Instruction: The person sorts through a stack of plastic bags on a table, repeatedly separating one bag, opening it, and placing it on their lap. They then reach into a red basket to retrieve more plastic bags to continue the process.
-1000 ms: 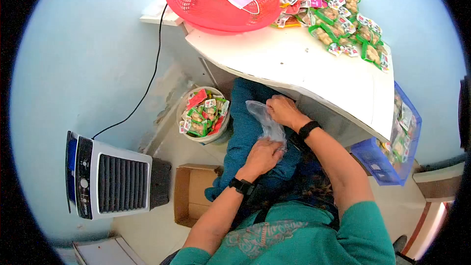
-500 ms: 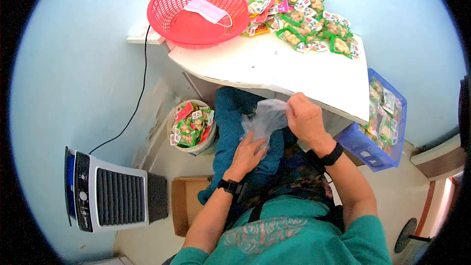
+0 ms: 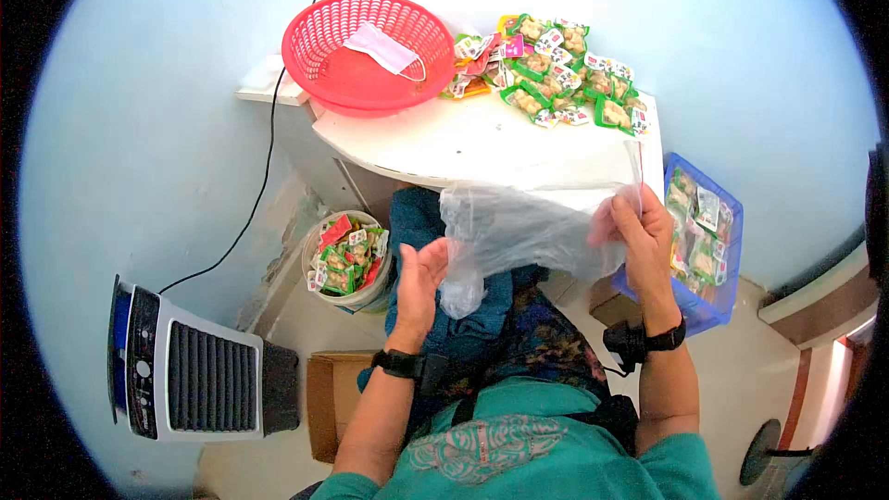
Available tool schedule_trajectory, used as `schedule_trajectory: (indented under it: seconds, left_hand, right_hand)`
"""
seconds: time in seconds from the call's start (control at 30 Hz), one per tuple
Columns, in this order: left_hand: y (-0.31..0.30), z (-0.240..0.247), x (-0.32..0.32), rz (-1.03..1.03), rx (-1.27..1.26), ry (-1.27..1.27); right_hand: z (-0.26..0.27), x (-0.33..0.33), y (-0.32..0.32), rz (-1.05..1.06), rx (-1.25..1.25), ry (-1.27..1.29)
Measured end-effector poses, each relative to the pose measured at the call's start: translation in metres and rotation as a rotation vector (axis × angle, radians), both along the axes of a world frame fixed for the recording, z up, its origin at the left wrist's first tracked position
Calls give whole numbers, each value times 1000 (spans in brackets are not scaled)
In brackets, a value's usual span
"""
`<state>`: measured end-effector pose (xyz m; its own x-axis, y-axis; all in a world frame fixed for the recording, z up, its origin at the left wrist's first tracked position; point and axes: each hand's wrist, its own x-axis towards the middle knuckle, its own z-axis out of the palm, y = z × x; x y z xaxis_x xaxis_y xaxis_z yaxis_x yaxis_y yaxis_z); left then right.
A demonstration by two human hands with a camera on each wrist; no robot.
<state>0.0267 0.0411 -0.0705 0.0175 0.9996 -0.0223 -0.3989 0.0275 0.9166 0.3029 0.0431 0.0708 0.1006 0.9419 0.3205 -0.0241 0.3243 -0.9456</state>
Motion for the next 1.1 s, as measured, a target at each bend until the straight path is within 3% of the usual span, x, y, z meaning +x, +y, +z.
schedule_trajectory:
  seconds: [0.07, 0.1, 0.2, 0.4, 0.7, 1.1]
  left_hand:
    - [-1, 18, -6, -71, 45, -135]
    - [-5, 32, -2, -78, 42, -34]
    - [-9, 41, 3, 17, 104, 83]
    - [-12, 49, 10, 210, 96, -91]
    - [-26, 73, 17, -59, -4, -156]
    - [-26, 58, 17, 192, 136, 136]
  right_hand:
    - [-6, 3, -5, 34, -40, 40]
    - [-9, 3, -8, 45, -62, 52]
    - [-18, 10, -16, 111, -121, 48]
    - [-35, 32, -33, 92, -213, -40]
    - [-49, 50, -44, 56, -254, -67]
    - [-64, 56, -40, 91, -328, -99]
